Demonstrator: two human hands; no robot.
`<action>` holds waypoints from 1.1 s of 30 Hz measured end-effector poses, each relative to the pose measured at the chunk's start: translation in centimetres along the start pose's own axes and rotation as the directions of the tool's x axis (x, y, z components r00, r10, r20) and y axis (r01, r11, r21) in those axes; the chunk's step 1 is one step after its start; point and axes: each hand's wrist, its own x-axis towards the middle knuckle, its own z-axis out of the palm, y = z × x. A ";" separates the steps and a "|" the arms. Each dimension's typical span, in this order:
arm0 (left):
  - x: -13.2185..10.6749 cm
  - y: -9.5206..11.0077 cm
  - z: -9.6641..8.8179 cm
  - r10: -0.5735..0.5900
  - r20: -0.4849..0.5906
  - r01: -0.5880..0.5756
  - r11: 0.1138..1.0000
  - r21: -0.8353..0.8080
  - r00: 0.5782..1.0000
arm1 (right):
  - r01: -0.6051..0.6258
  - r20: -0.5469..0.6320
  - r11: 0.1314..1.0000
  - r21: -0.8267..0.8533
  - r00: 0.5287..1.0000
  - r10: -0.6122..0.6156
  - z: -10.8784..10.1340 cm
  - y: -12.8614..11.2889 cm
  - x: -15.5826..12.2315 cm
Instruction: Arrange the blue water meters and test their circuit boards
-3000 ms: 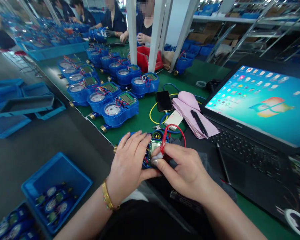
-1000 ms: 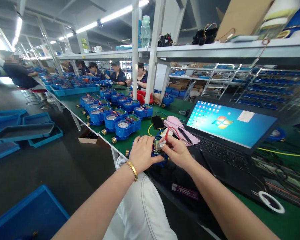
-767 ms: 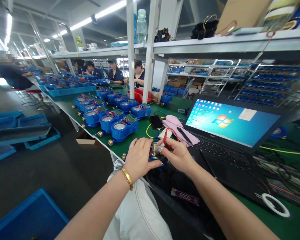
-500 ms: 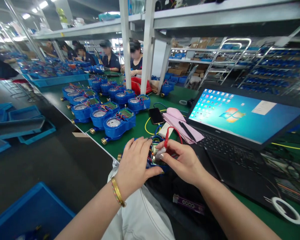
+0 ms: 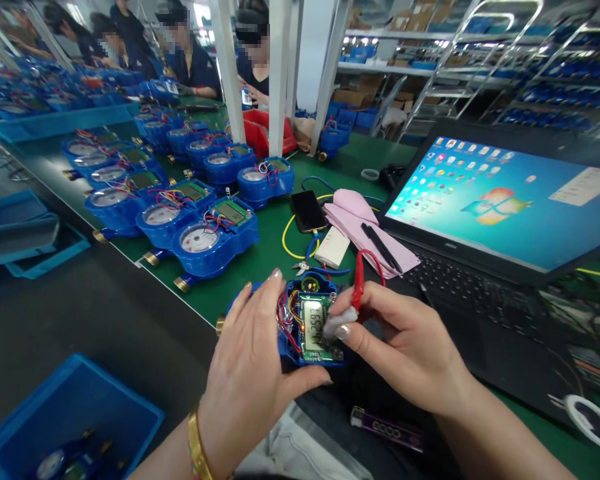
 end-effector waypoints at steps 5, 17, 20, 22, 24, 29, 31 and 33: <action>-0.1 0.0 -0.2 -0.159 0.000 0.159 0.982 -0.100 0.987 | 0.005 -0.003 1.000 -0.026 1.000 -0.005 -0.2 0.0 0.0; -0.4 -1.5 -1.6 -0.277 0.081 0.279 0.819 -0.501 0.958 | -0.064 0.002 0.998 0.019 0.998 0.064 0.4 0.3 0.0; 0.0 -1.7 -2.4 -0.269 0.077 0.277 0.872 -0.403 0.960 | -0.065 -0.012 0.998 0.002 0.998 0.065 0.5 0.4 0.0; 0.2 -1.7 -2.8 -0.243 0.124 0.271 0.898 -0.347 0.962 | -0.061 -0.021 0.998 -0.002 0.998 0.061 0.5 0.4 0.0; 0.4 -1.7 -3.1 -0.234 0.153 0.276 0.885 -0.374 0.960 | -0.060 -0.024 0.998 0.001 0.998 0.060 0.5 0.5 0.0; 0.6 -2.5 -3.5 -0.443 0.128 0.409 0.626 -0.664 0.887 | -0.047 -0.019 0.999 0.006 0.999 0.047 0.5 0.5 -0.1; 0.8 -2.8 -3.8 -0.554 0.002 0.380 0.569 -0.730 0.832 | -0.037 -0.018 0.999 0.010 0.999 0.037 0.4 0.5 -0.2; 1.1 -2.7 -4.3 -0.525 -0.138 0.316 0.679 -0.663 0.840 | -0.032 -0.010 0.999 0.006 0.999 0.032 0.3 0.4 -0.4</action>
